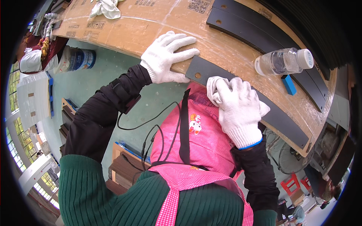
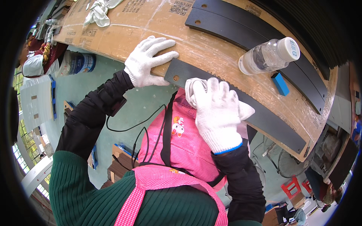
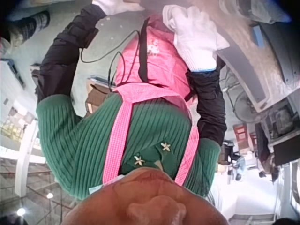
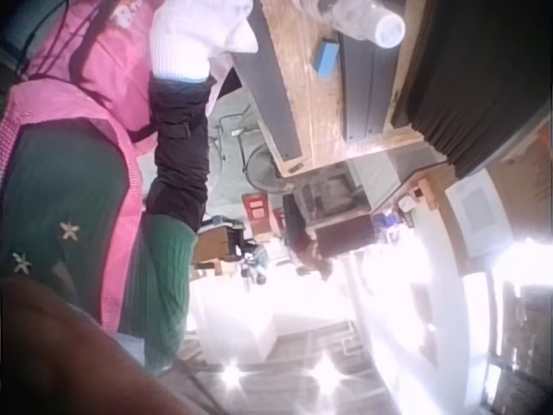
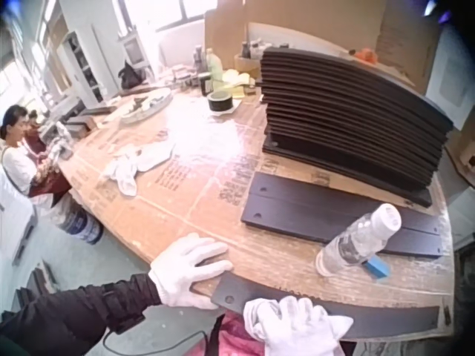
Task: Wiping and cleaning curved black furniture components using a sponge and cloth at a workbench.
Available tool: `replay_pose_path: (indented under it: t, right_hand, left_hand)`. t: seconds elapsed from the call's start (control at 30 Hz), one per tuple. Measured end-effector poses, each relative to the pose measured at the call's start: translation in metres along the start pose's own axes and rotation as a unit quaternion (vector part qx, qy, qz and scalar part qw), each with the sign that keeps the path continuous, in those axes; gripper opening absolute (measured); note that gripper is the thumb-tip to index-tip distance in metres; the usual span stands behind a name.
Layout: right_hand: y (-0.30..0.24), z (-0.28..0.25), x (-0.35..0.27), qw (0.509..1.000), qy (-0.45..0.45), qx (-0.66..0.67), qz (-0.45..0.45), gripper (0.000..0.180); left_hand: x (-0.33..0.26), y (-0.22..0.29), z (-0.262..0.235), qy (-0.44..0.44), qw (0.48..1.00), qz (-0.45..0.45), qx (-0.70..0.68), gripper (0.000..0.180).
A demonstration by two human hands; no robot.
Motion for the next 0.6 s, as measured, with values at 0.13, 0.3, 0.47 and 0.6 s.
replay_pose_path:
  t: [0.13,0.3,0.47,0.6]
  right_hand:
    - [-0.002,-0.004,0.002,0.999,-0.032,0.004,0.015,0.033]
    - [-0.001,-0.006,0.002,1.000,0.004,0.029,-0.002,0.029]
    - [0.005,-0.007,-0.005,0.999,-0.050,-0.003,0.009,0.027]
    - [-0.018,0.006,0.027,0.998,-0.012,0.054,-0.011,0.035]
  left_hand:
    - [-0.001,0.000,-0.001,0.003,1.000,0.003,0.000,0.085]
    - [0.000,0.000,0.000,-0.004,1.000,-0.005,0.009,0.085]
    - [-0.002,0.001,-0.002,-0.002,1.000,-0.003,0.005,0.086]
    - [-0.002,0.001,-0.002,-0.001,1.000,-0.007,0.010,0.084]
Point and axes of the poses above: each hand's wrist, its own x-axis towards the middle knuckle, its own z-axis out of the palm, y = z × x, the point moved 3 cm from there along x, towards the middle knuckle, and after that the axes turned 12 degrees about z, right-handed, at the moved point
